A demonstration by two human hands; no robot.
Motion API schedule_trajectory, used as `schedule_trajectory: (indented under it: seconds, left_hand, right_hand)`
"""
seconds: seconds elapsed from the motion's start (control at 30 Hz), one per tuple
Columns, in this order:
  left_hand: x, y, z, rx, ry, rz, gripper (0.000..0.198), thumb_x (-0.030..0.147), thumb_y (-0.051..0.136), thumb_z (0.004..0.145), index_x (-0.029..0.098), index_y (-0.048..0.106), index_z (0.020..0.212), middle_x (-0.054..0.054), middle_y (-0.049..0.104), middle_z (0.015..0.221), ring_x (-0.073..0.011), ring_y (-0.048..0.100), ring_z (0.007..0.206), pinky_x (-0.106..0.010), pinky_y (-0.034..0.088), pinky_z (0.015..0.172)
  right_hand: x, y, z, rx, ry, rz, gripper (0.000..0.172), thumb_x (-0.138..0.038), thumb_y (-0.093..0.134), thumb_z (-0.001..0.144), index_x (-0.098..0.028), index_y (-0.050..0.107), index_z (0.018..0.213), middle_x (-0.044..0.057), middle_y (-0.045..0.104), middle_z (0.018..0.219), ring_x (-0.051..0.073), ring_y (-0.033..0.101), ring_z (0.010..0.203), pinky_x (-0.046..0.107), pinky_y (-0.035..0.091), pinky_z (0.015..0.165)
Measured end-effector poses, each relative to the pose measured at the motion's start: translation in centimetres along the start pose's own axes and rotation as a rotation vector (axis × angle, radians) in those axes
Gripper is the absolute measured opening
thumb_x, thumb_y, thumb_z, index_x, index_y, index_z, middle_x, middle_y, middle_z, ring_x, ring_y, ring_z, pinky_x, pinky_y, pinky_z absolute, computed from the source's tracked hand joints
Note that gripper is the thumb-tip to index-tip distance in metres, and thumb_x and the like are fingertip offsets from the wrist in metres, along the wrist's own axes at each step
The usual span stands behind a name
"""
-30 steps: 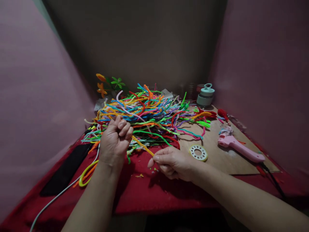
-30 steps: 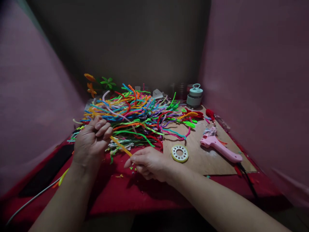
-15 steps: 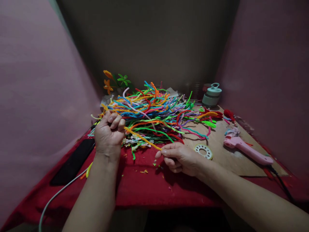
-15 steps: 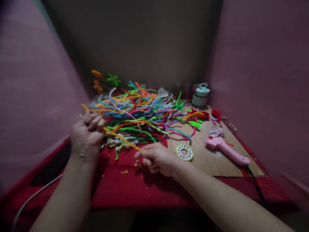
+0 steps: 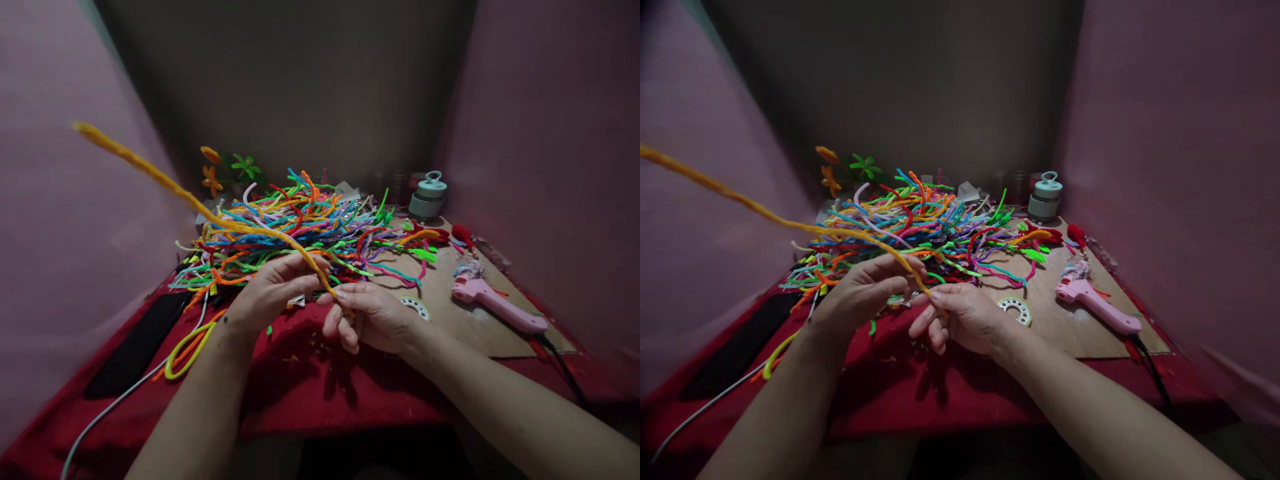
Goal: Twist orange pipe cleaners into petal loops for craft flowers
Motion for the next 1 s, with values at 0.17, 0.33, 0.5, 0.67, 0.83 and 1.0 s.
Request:
schedule_trajectory:
  seconds: [0.17,0.33,0.5,0.67,0.83,1.0]
  left_hand:
    - [-0.6,0.4,0.1,0.011,-0.022,0.062,0.013,0.028,0.064,0.074,0.016,0.068,0.077,-0.001,0.059,0.057,-0.0086,0.050,0.046,-0.018,0.036,0.042]
    - [-1.0,0.1,0.2,0.049,-0.056,0.134,0.018,0.033,0.063,0.075,0.016,0.066,0.076,-0.001,0.057,0.056,-0.0089,0.050,0.043,-0.017,0.031,0.036]
    - [-1.1,0.1,0.1,0.038,-0.094,0.146,0.020,0.035,0.062,0.075,0.015,0.062,0.076,0.000,0.056,0.056,-0.0070,0.048,0.042,-0.016,0.030,0.036]
    - [-1.0,0.3,0.1,0.036,-0.130,0.131,0.021,0.035,0.062,0.075,0.014,0.060,0.075,0.003,0.053,0.052,-0.0057,0.047,0.042,-0.015,0.030,0.037]
    - [-1.2,0.2,0.1,0.034,-0.125,0.114,0.022,0.035,0.062,0.076,0.014,0.060,0.075,0.003,0.054,0.055,-0.0052,0.047,0.042,-0.015,0.030,0.038]
    - [-1.4,0.1,0.2,0.037,-0.133,0.109,0.021,0.035,0.062,0.076,0.014,0.060,0.077,0.003,0.054,0.056,-0.0053,0.047,0.042,-0.015,0.028,0.037]
  right_hand:
    - [0.4,0.2,0.0,-0.090,0.032,0.022,0.019,-0.028,0.046,0.086,-0.011,0.053,0.090,0.012,0.071,0.073,0.013,0.058,0.042,0.024,0.046,0.041]
    - [0.3,0.0,-0.2,-0.016,0.027,-0.023,0.015,-0.022,0.053,0.081,-0.010,0.056,0.088,0.009,0.069,0.068,0.010,0.056,0.041,0.019,0.045,0.043]
    - [0.1,0.1,-0.3,0.064,0.024,-0.078,0.018,-0.024,0.060,0.076,-0.007,0.061,0.083,0.008,0.067,0.065,0.007,0.055,0.043,0.017,0.043,0.044]
    - [0.1,0.3,-0.3,0.070,0.033,-0.078,0.017,-0.017,0.062,0.071,-0.006,0.063,0.083,0.008,0.068,0.066,0.008,0.056,0.044,0.018,0.044,0.045]
    - [0.1,0.2,-0.2,0.053,0.028,-0.060,0.018,-0.013,0.059,0.070,-0.006,0.064,0.086,0.009,0.069,0.068,0.009,0.057,0.046,0.020,0.045,0.047]
    - [0.2,0.4,-0.2,0.053,0.034,-0.046,0.018,-0.010,0.058,0.069,-0.006,0.064,0.085,0.009,0.069,0.067,0.010,0.057,0.046,0.022,0.047,0.047]
Point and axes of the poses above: each hand's wrist, its own z-axis towards the middle knuckle, its own y-axis out of the palm, x = y × z, the point moved 4 cm from there along z, towards the middle knuckle
